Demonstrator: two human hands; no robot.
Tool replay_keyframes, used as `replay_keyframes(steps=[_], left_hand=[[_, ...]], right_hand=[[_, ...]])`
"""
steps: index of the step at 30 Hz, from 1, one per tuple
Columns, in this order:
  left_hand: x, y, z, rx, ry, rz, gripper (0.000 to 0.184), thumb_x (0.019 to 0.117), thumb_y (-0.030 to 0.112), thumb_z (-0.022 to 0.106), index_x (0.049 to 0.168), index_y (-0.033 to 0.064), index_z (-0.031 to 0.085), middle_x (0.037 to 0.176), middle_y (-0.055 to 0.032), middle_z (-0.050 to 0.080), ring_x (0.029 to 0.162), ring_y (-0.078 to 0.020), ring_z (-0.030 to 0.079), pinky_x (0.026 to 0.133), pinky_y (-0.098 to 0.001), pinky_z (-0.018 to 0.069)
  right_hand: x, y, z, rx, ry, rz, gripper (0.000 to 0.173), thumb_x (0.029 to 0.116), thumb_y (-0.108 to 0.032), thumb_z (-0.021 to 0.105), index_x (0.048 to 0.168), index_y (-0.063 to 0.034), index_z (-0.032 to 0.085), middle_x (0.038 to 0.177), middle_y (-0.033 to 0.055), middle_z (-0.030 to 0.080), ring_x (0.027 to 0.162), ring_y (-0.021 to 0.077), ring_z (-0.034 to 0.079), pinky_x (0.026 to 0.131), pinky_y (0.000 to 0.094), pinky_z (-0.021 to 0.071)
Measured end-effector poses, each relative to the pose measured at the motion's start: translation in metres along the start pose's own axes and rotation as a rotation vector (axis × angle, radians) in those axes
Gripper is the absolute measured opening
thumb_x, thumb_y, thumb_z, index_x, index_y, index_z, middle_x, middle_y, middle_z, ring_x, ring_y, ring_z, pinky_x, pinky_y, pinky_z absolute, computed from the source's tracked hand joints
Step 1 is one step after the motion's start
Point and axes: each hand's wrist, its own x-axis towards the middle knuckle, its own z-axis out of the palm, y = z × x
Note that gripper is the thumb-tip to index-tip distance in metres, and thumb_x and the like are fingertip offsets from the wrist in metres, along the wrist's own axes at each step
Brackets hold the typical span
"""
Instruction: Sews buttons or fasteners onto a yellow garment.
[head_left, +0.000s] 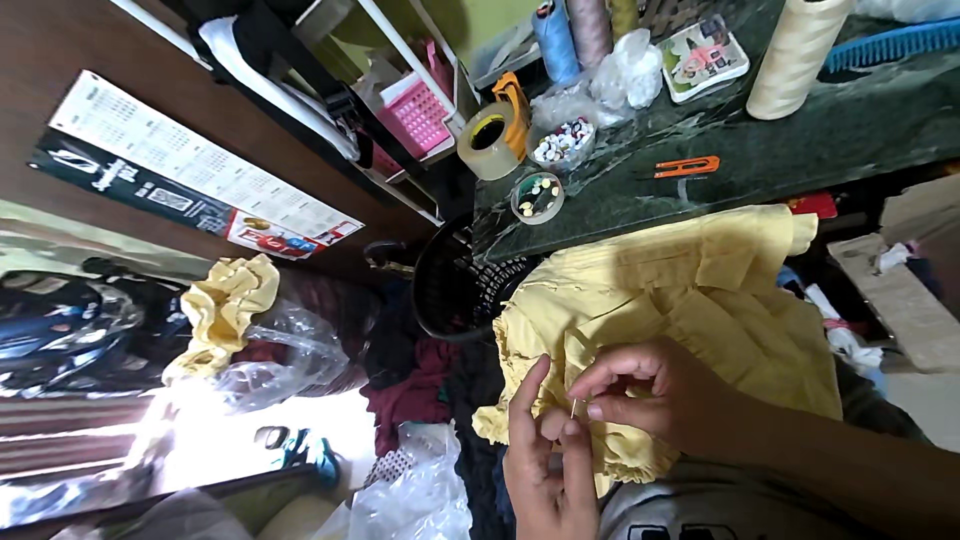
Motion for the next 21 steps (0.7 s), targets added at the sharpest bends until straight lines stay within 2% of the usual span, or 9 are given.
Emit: replay_keyframes(steps=[2,4,6,8,10,12,15,18,21], left_hand=[[0.000,0.000,-0.001,-0.034,-0.006,-0.023,0.053,0.0994,0.008,0.051,0.149,-0.0022,0.035,0.072,0.0104,0.060,0.063,0.0029,0.058,0.059,-0.0170,0.0525],[0.000,-0.002,-0.004,-0.079,0.006,-0.042,0.048,0.1003,0.011,0.056,0.145,-0.0006,0.041,0.081,0.0087,0.066,0.072,-0.0006,0.065,0.067,-0.0204,0.0574],[-0.001,-0.004,-0.005,-0.109,0.050,-0.057,0.038,0.0977,0.014,0.065,0.133,0.0058,0.055,0.090,0.0075,0.070,0.080,-0.0030,0.068,0.074,-0.0220,0.0591],[-0.002,-0.004,-0.006,-0.118,0.099,-0.084,0.026,0.0909,0.009,0.071,0.116,0.0087,0.067,0.095,0.0059,0.072,0.083,-0.0049,0.070,0.077,-0.0229,0.0607],[-0.002,-0.004,-0.006,-0.086,0.139,-0.093,0.019,0.0867,0.003,0.073,0.105,0.0065,0.071,0.094,0.0033,0.074,0.082,-0.0059,0.071,0.077,-0.0230,0.0613],[-0.002,-0.007,-0.006,-0.027,0.164,-0.087,0.012,0.0866,0.002,0.073,0.098,0.0049,0.073,0.091,0.0020,0.072,0.079,-0.0058,0.070,0.074,-0.0221,0.0611],[-0.002,-0.012,-0.008,0.128,0.161,-0.057,0.005,0.0898,0.006,0.069,0.094,0.0041,0.072,0.087,0.0024,0.069,0.076,-0.0039,0.067,0.071,-0.0197,0.0596],[-0.001,-0.014,-0.009,0.236,0.145,-0.042,0.007,0.0918,0.008,0.065,0.093,0.0024,0.070,0.082,0.0028,0.066,0.073,-0.0020,0.064,0.069,-0.0176,0.0571],[0.000,-0.013,-0.008,0.203,0.191,-0.007,0.006,0.0925,0.008,0.066,0.095,0.0033,0.069,0.083,0.0044,0.068,0.074,-0.0017,0.065,0.071,-0.0187,0.0579]], right_hand=[[0.000,0.001,0.001,0.010,0.010,0.002,0.014,0.0926,-0.007,0.066,0.102,-0.0018,0.074,0.086,-0.0060,0.069,0.079,-0.0080,0.061,0.073,0.0094,0.0515],[-0.001,0.003,0.001,0.006,0.027,-0.014,0.012,0.0931,-0.007,0.066,0.101,-0.0017,0.074,0.087,-0.0053,0.069,0.079,-0.0070,0.062,0.074,0.0104,0.0525],[-0.002,0.005,0.002,-0.025,0.057,-0.050,0.013,0.0939,-0.008,0.065,0.100,-0.0013,0.074,0.088,-0.0034,0.069,0.080,-0.0059,0.062,0.074,0.0111,0.0525],[-0.002,0.006,0.003,-0.072,0.100,-0.084,0.013,0.0937,-0.009,0.066,0.100,-0.0019,0.074,0.088,-0.0023,0.069,0.079,-0.0057,0.062,0.073,0.0107,0.0521],[-0.002,0.008,0.004,-0.122,0.140,-0.119,0.012,0.0933,-0.010,0.066,0.098,-0.0024,0.074,0.086,-0.0016,0.069,0.078,-0.0054,0.061,0.072,0.0102,0.0515],[-0.002,0.010,0.005,-0.180,0.175,-0.168,0.012,0.0928,-0.010,0.066,0.096,-0.0021,0.074,0.084,-0.0006,0.068,0.076,-0.0050,0.060,0.070,0.0098,0.0494],[-0.002,0.012,0.004,-0.304,0.221,-0.232,0.014,0.0931,-0.012,0.065,0.094,-0.0027,0.074,0.080,0.0008,0.066,0.074,-0.0034,0.057,0.068,0.0096,0.0465],[-0.003,0.013,0.005,-0.479,0.263,-0.248,0.016,0.0940,-0.015,0.062,0.094,-0.0062,0.076,0.077,0.0014,0.063,0.071,0.0005,0.056,0.066,0.0115,0.0450],[-0.002,0.014,0.006,-0.662,0.256,-0.284,0.017,0.0919,-0.013,0.060,0.090,-0.0087,0.076,0.075,0.0040,0.061,0.069,0.0102,0.058,0.064,0.0209,0.0489]])
